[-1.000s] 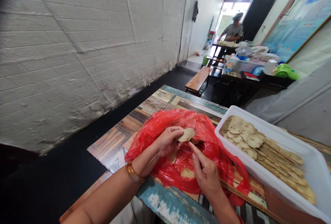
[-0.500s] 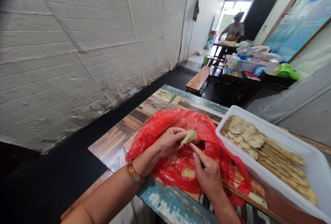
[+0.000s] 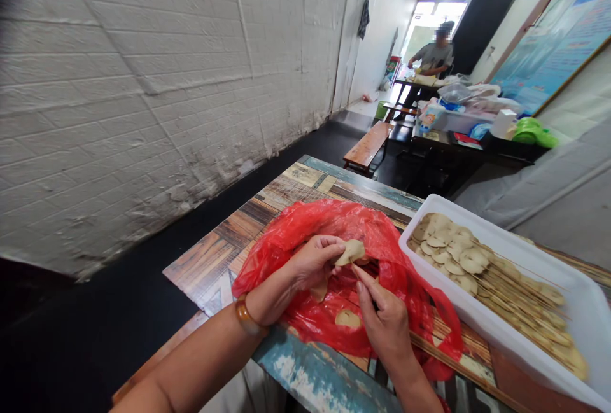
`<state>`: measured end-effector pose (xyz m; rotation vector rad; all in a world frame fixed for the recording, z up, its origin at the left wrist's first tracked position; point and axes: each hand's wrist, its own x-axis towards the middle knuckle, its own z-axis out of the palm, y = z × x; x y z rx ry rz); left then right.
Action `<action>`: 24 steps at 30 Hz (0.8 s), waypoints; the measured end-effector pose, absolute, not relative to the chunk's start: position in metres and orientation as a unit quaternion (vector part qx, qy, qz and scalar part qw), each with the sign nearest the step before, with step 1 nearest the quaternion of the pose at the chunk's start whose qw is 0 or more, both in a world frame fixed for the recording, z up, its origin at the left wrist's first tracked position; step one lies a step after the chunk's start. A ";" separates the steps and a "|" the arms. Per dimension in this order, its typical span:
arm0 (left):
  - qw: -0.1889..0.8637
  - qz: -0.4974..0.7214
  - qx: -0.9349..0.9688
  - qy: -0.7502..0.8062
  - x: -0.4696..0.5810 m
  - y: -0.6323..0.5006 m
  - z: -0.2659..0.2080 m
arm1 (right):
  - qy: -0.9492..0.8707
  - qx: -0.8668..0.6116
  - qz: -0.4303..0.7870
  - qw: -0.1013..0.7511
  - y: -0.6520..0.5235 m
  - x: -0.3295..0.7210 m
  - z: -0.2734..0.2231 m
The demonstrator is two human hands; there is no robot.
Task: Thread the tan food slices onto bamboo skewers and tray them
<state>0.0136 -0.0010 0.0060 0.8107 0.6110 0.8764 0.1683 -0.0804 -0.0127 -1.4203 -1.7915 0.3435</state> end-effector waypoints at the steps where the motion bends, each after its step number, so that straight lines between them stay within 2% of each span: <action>1: 0.780 0.408 0.382 0.281 0.014 -0.001 0.005 | -0.707 -0.565 0.137 0.403 -0.081 0.168 -0.013; 14: 0.675 0.447 0.477 0.343 0.014 0.004 -0.005 | -0.685 -0.583 0.179 0.398 -0.080 0.166 -0.011; 24: 0.622 0.426 0.541 0.373 0.014 0.002 0.000 | -0.670 -0.594 0.197 0.399 -0.081 0.164 -0.013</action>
